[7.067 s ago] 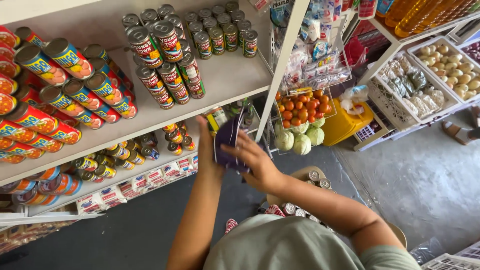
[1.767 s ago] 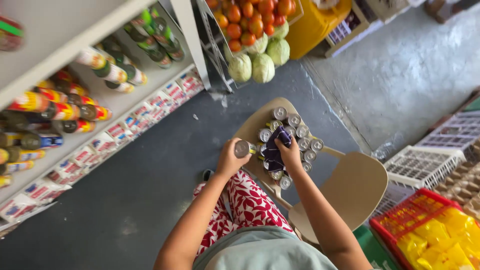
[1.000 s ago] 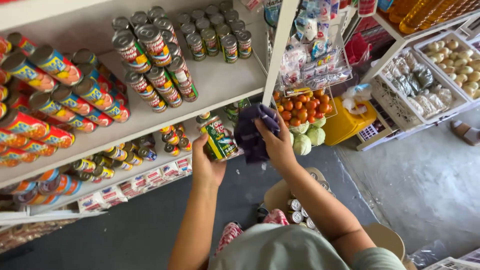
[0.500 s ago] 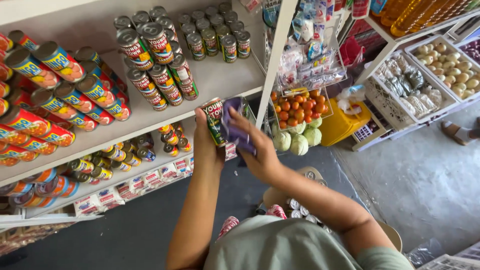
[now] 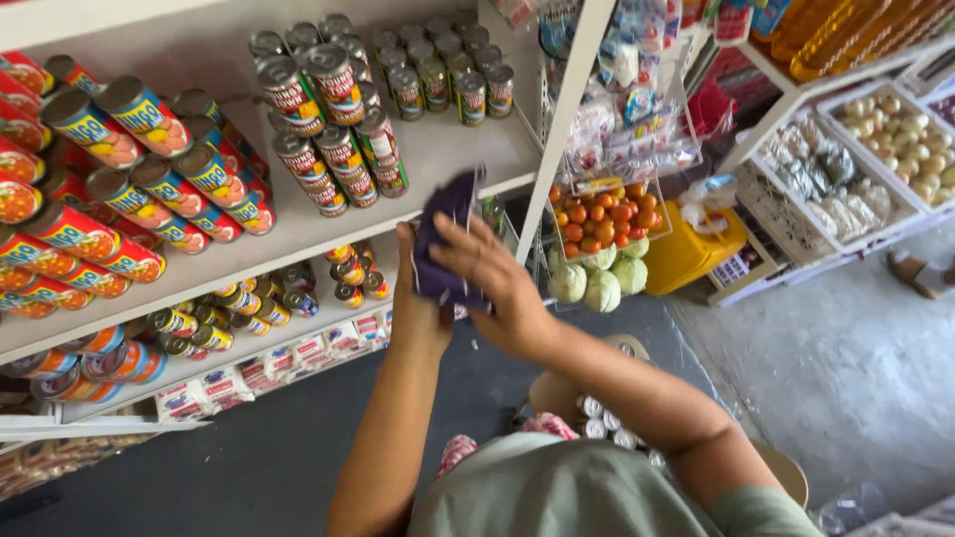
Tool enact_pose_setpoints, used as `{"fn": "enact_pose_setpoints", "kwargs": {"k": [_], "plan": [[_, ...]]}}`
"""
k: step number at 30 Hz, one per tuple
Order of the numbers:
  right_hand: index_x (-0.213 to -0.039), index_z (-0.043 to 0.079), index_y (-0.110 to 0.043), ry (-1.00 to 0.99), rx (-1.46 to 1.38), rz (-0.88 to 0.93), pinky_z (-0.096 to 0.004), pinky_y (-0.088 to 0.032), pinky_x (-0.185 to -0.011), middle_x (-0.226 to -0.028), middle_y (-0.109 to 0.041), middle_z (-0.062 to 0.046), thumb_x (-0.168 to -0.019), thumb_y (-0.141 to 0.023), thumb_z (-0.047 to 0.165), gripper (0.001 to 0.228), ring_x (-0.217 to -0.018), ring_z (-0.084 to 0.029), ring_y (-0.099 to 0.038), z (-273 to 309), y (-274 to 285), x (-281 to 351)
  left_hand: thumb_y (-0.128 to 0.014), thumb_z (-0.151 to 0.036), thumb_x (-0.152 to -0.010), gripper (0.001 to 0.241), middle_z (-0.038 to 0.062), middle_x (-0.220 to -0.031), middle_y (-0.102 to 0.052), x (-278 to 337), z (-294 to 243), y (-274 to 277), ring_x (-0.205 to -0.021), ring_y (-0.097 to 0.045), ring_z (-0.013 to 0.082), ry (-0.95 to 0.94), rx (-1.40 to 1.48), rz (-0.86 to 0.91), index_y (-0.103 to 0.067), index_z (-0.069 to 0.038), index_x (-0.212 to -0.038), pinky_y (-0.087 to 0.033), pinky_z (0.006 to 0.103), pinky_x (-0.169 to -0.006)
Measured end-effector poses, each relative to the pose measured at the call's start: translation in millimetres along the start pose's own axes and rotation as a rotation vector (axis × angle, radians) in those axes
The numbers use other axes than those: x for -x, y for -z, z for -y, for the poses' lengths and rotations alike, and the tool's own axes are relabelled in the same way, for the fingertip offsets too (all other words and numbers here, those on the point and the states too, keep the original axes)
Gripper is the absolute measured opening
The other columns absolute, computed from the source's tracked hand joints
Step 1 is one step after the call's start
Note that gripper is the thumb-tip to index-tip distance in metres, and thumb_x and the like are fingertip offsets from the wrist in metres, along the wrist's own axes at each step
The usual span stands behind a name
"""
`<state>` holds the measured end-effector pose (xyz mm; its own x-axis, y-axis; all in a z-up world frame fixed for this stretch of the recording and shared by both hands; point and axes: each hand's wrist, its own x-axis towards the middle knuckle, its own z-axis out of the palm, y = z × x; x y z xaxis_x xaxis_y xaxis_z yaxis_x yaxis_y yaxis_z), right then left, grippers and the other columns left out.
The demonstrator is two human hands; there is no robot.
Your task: Wiping canned goods with a cloth and organizing them onto a grocery shelf.
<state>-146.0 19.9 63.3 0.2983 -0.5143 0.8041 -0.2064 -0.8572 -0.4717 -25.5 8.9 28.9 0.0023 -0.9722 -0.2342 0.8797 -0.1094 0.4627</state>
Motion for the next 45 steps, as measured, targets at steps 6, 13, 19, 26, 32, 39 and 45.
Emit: {"fn": "enact_pose_setpoints", "kwargs": {"k": [6,13,19,26,32,39,45], "plan": [[-0.129,0.005,-0.069,0.028,0.106,0.041,-0.056,-0.032,-0.120,-0.144,-0.060,-0.016,-0.086,-0.052,-0.001,0.046,-0.140,-0.043,-0.051,20.1,-13.0,37.9,-0.031,-0.088,-0.080,0.106,0.018,-0.146,-0.057,27.2,-53.8,-71.3,-0.141,-0.049,0.0276,-0.023,-0.978,-0.290,-0.052,-0.010,-0.149,-0.031,0.0416,-0.122],[-0.134,0.003,-0.064,0.024,0.022,0.009,-0.060,-0.037,-0.116,-0.148,-0.056,-0.018,-0.090,-0.055,-0.002,0.045,-0.139,-0.051,-0.047,2.0,-14.6,9.2,-0.051,-0.077,-0.086,0.082,0.005,-0.106,-0.072,-8.3,-28.8,11.4,-0.086,-0.073,0.0111,0.031,-0.114,0.093,-0.061,-0.010,-0.132,-0.058,0.0171,-0.072],[-0.134,0.006,-0.066,0.089,0.106,0.116,-0.057,-0.029,-0.120,-0.144,-0.061,-0.015,-0.101,-0.045,0.026,0.044,-0.141,-0.045,-0.047,11.6,-21.5,24.2,-0.062,-0.065,-0.093,0.081,0.008,-0.101,-0.063,-16.3,-31.0,33.5,-0.086,-0.071,0.0102,0.634,0.493,0.480,-0.046,0.009,-0.123,-0.049,0.0068,-0.067],[-0.136,-0.001,-0.059,-0.100,-0.113,-0.039,-0.061,-0.039,-0.113,-0.150,-0.052,-0.024,-0.099,-0.049,0.008,0.039,-0.136,-0.047,-0.052,21.2,-22.6,22.4,-0.072,-0.053,-0.088,0.059,0.012,-0.109,-0.075,-11.0,-36.9,19.1,-0.087,-0.076,0.0198,-0.093,-0.102,-0.010,-0.070,-0.004,-0.121,-0.063,0.0252,-0.074],[-0.138,0.000,-0.058,-0.139,-0.144,-0.094,-0.060,-0.040,-0.113,-0.149,-0.054,-0.023,-0.089,-0.058,-0.013,0.051,-0.135,-0.046,-0.052,-2.7,-21.6,8.8,-0.069,-0.038,-0.096,0.034,0.014,-0.096,-0.076,-18.9,-17.3,9.2,-0.081,-0.077,0.0215,-0.256,-0.142,-0.050,-0.071,-0.006,-0.105,-0.063,0.0280,-0.069],[-0.138,0.002,-0.059,-0.095,-0.067,0.017,-0.060,-0.030,-0.121,-0.151,-0.051,-0.024,-0.085,-0.059,-0.013,0.056,-0.138,-0.044,-0.051,15.4,-12.4,-1.2,-0.073,-0.063,-0.086,0.070,-0.003,-0.106,-0.072,-26.9,-22.0,12.1,-0.077,-0.065,0.0021,0.551,0.517,0.355,-0.059,-0.005,-0.122,-0.054,0.0180,-0.079],[-0.136,-0.003,-0.059,-0.165,-0.107,-0.073,-0.058,-0.039,-0.114,-0.149,-0.051,-0.029,-0.093,-0.057,-0.006,0.043,-0.135,-0.050,-0.051,15.2,-13.6,22.1,-0.064,-0.052,-0.095,0.055,0.014,-0.101,-0.076,-24.6,-34.1,-2.3,-0.075,-0.075,0.0182,0.051,-0.107,0.032,-0.067,-0.002,-0.118,-0.062,0.0256,-0.067]]}}
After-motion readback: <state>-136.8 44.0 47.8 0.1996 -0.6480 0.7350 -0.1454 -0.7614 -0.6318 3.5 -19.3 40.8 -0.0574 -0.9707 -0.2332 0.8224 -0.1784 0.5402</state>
